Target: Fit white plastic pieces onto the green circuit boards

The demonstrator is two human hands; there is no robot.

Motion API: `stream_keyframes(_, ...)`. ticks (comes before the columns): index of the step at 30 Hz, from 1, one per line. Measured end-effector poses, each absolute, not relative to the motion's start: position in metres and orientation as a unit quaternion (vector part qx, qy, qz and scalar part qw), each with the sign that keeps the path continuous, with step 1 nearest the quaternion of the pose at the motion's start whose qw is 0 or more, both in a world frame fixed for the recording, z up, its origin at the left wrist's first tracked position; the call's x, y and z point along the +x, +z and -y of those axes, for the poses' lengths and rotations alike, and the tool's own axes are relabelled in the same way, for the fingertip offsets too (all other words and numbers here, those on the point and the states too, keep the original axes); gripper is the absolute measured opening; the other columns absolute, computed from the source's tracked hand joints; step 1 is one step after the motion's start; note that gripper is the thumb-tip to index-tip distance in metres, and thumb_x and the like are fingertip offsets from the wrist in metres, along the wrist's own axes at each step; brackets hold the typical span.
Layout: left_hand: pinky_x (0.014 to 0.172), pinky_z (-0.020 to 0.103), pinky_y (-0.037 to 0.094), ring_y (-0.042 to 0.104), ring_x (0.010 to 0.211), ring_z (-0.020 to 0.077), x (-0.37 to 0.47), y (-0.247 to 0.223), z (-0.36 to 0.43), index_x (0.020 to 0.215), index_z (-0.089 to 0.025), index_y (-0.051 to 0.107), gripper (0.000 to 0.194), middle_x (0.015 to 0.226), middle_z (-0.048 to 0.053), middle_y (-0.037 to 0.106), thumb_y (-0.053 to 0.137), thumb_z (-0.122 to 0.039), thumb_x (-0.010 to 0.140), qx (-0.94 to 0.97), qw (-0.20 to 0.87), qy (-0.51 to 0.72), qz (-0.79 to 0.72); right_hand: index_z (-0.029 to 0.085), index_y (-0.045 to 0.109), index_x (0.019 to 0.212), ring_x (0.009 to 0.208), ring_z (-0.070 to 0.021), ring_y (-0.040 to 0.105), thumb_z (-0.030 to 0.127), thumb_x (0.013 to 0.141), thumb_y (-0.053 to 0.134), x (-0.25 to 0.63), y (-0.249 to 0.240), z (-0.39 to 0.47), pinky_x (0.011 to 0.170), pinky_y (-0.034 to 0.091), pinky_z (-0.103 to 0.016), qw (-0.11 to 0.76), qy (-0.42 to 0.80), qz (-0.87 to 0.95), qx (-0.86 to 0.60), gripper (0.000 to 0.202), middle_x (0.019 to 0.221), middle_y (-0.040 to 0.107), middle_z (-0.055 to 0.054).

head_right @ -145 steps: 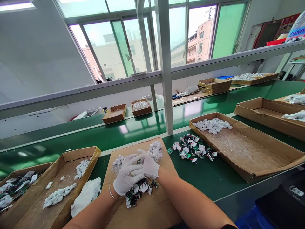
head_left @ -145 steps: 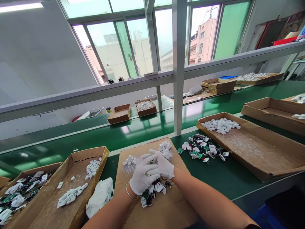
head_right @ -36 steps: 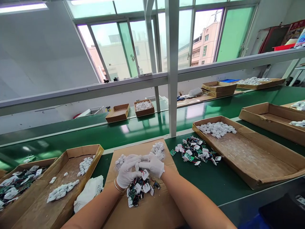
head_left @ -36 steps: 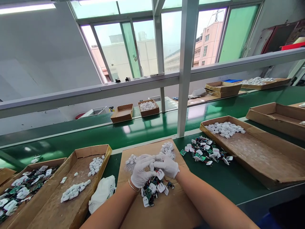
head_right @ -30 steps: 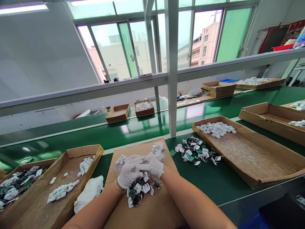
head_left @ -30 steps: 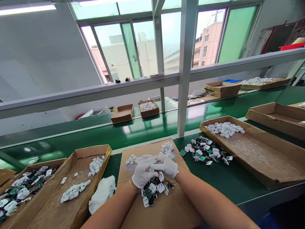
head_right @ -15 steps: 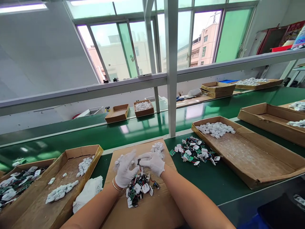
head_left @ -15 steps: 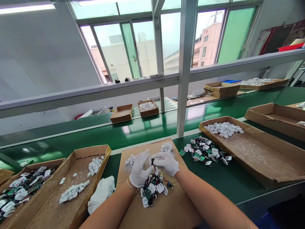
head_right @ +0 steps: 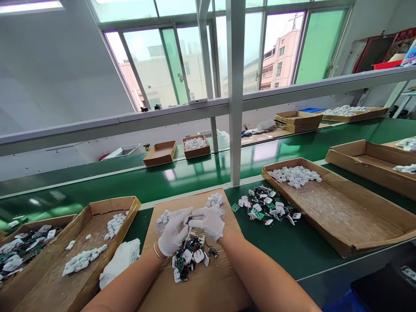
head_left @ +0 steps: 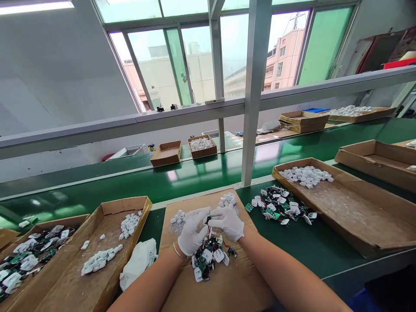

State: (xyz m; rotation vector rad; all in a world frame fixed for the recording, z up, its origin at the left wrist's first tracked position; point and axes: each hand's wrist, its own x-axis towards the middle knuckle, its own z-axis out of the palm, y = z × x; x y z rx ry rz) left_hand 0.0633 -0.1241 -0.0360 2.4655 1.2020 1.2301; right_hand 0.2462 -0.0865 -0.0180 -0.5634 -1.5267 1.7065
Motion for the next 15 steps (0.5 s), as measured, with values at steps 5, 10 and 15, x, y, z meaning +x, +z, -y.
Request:
stream_keyframes(5, 0.104, 0.050, 0.038, 0.050, 0.123, 0.0294, 0.058, -0.037, 0.124, 0.131, -0.023, 0.051, 0.050, 0.134, 0.013, 0.055, 0.059, -0.039, 0.085, 0.793, 0.127, 0.442, -0.399, 0.014, 0.073, 0.094, 0.085, -0.0244, 0.068, 0.034, 0.060, 0.081, 0.248, -0.025, 0.082, 0.080, 0.053, -0.039, 0.357, 0.703, 0.576, -0.214, 0.040, 0.085, 0.073, -0.009)
stream_keyframes(10, 0.095, 0.046, 0.046, 0.059, 0.107, 0.0268, 0.053, -0.034, 0.121, 0.125, -0.022, 0.054, 0.056, 0.118, 0.011, 0.063, 0.073, -0.036, 0.074, 0.792, 0.077, 0.434, -0.422, 0.013, 0.073, 0.097, 0.087, -0.0240, 0.068, 0.035, 0.057, 0.082, 0.252, -0.022, 0.083, 0.084, 0.052, -0.038, 0.370, 0.672, 0.589, -0.255, 0.046, 0.088, 0.073, -0.009)
stream_keyframes(15, 0.092, 0.045, 0.048, 0.061, 0.104, 0.0269, 0.051, -0.044, 0.116, 0.124, -0.020, 0.056, 0.059, 0.112, 0.012, 0.065, 0.077, -0.039, 0.071, 0.771, 0.104, 0.468, -0.418, 0.014, 0.076, 0.087, 0.084, -0.0237, 0.068, 0.033, 0.062, 0.078, 0.252, -0.011, 0.088, 0.082, 0.053, -0.036, 0.358, 0.670, 0.611, -0.223, 0.031, 0.082, 0.074, -0.007)
